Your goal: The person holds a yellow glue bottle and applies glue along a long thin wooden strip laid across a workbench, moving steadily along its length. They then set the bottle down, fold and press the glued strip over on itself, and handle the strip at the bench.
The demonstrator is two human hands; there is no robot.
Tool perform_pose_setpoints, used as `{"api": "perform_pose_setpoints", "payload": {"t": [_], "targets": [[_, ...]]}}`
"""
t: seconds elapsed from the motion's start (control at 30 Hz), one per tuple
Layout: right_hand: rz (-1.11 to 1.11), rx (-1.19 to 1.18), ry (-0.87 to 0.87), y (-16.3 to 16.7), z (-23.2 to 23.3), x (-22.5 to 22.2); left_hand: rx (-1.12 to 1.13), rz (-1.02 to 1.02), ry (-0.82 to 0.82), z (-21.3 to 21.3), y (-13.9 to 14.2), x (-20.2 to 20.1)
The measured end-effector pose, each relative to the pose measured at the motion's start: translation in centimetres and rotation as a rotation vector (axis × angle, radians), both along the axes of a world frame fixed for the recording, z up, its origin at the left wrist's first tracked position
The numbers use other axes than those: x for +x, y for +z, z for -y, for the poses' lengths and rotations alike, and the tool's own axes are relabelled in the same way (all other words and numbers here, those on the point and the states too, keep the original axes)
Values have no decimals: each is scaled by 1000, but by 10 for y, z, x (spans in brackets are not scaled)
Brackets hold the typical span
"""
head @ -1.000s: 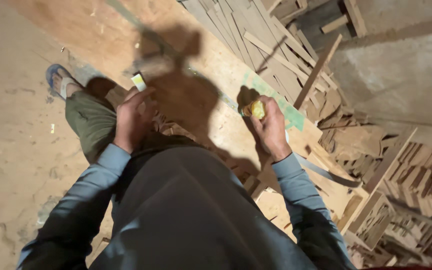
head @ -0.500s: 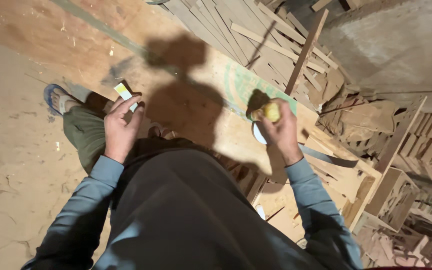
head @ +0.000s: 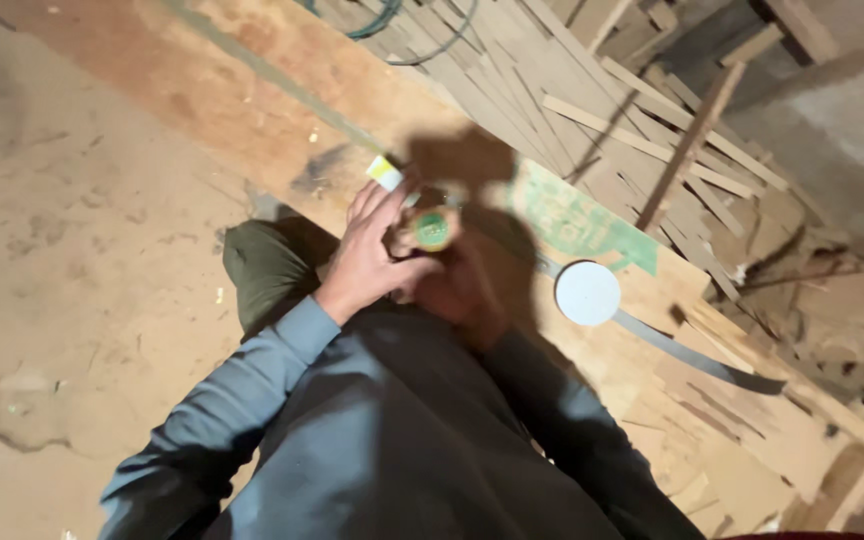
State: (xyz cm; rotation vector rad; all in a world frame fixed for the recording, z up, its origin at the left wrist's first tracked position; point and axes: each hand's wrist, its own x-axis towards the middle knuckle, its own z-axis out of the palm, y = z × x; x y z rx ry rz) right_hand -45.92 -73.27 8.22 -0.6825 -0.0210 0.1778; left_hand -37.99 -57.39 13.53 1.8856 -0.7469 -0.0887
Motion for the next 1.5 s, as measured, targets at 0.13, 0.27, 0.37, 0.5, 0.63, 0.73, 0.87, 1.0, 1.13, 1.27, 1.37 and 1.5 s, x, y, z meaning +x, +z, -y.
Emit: {"api": "perform_pose_setpoints", "payload": {"t": [0.13, 0.27, 0.37, 0.5, 0.63, 0.73, 0.87, 1.0, 1.13, 1.27, 1.37, 1.5], "targets": [[182, -678, 9, -2, -39, 25, 6, -43, 161, -12, 3, -1], [-34, -434, 107, -3, -42, 33, -30, -62, 282, -34, 5, -4], [-149, -346, 146, -6, -40, 38, 9, -98, 238, -50, 11, -4], [-272, -312, 225, -7, -41, 48, -268, -597, 148, -67, 15, -10], [-214, -168, 229, -13, -47, 51, -203, -599, 34, -78, 6, -7], [-254, -105, 179, -17, -44, 55, -189, -379, 18, -76, -8, -1], [-87, -567, -147, -11, -12, 95, -418, -313, 85, -82, -28, 2], [148, -1314, -62, 18, 32, 139, -422, -987, 415, -114, -48, 10], [313, -1745, 245, 25, 16, 176, -467, -712, 656, -156, -64, 18], [826, -1759, 399, 19, -15, 210, -435, -607, 720, -180, -72, 13], [991, -1849, 524, 13, -21, 223, -341, -530, 773, -182, -76, 7], [1118, -1851, 680, 23, -8, 213, -457, -627, 749, -179, -76, -2]]}}
